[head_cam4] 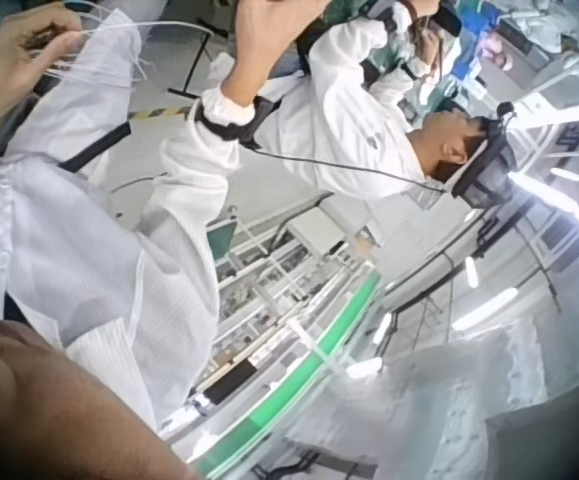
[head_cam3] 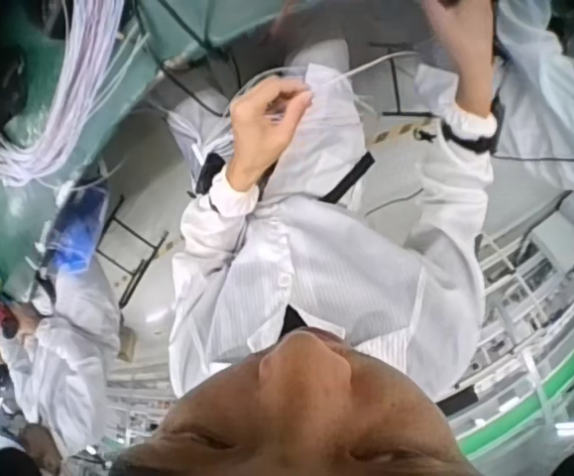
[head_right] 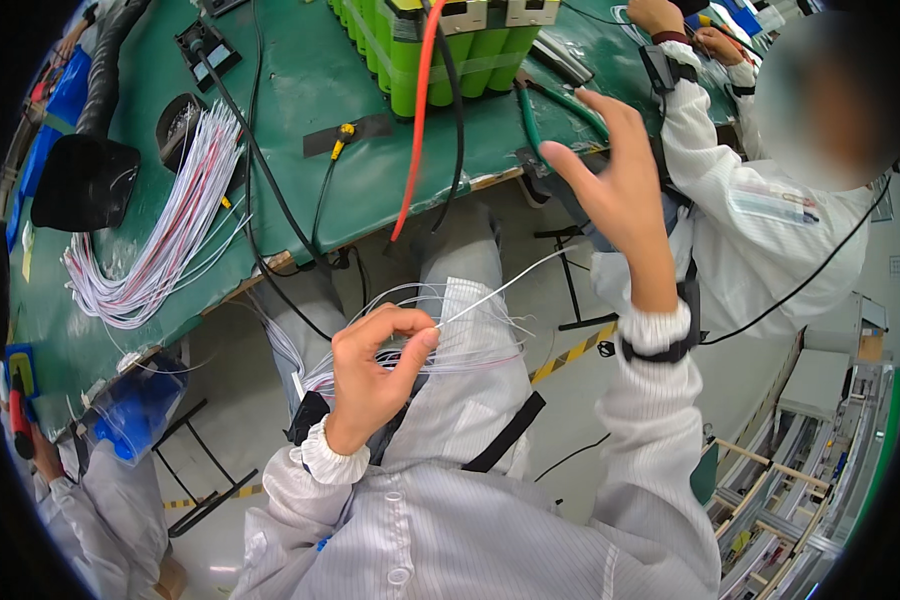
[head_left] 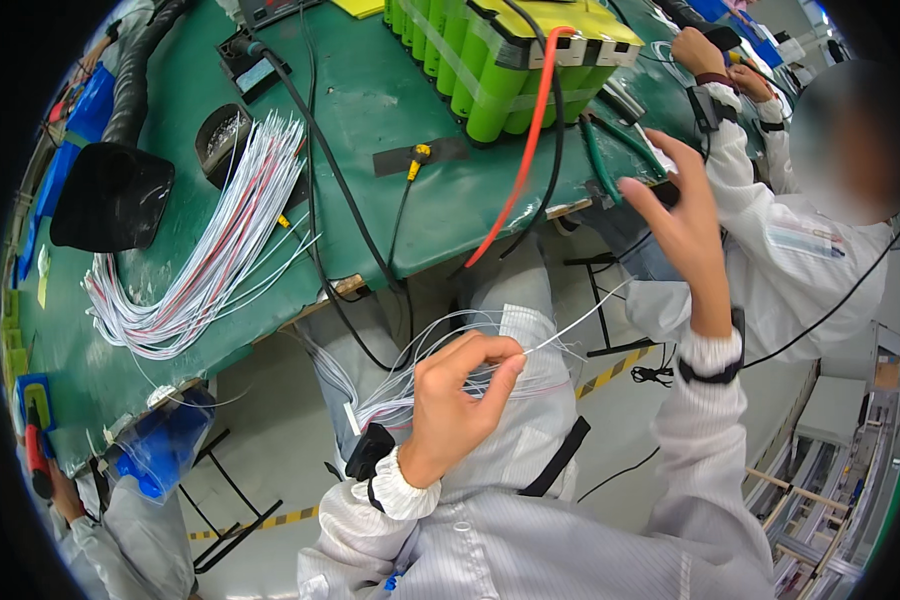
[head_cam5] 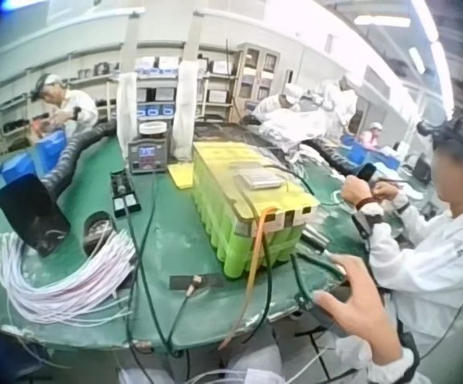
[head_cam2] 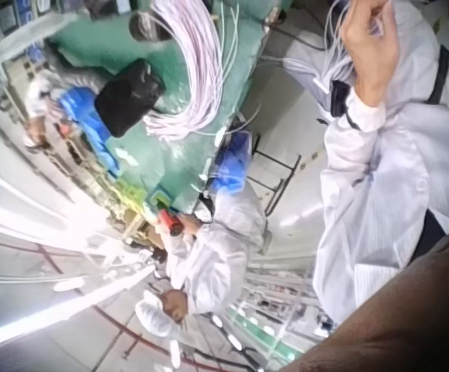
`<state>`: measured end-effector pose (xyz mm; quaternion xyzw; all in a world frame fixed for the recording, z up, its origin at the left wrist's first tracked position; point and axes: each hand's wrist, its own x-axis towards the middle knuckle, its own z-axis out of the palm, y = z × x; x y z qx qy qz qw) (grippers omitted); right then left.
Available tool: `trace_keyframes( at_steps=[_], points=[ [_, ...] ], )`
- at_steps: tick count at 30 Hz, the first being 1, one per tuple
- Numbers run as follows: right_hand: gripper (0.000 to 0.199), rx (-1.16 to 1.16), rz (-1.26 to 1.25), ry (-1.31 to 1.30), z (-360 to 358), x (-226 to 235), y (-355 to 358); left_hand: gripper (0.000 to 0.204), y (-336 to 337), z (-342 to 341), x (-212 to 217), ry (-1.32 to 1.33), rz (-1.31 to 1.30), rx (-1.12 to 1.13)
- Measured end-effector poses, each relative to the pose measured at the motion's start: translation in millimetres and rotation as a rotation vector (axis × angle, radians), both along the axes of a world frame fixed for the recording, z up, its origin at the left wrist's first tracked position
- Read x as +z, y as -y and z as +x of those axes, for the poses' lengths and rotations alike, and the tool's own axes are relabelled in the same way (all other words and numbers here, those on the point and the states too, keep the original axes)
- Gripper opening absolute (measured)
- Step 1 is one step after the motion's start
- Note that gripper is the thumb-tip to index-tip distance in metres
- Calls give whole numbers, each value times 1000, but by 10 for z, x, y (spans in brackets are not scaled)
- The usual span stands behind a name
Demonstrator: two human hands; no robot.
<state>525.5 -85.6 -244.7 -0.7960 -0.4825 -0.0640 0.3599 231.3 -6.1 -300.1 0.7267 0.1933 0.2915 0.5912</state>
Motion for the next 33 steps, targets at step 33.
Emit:
trace_keyframes(
  at_steps=[33],
  points=[
    [43,381,-575,-906,-1452,-60,851,3,-60,-211,-66,130,-801,-194]
  ],
)
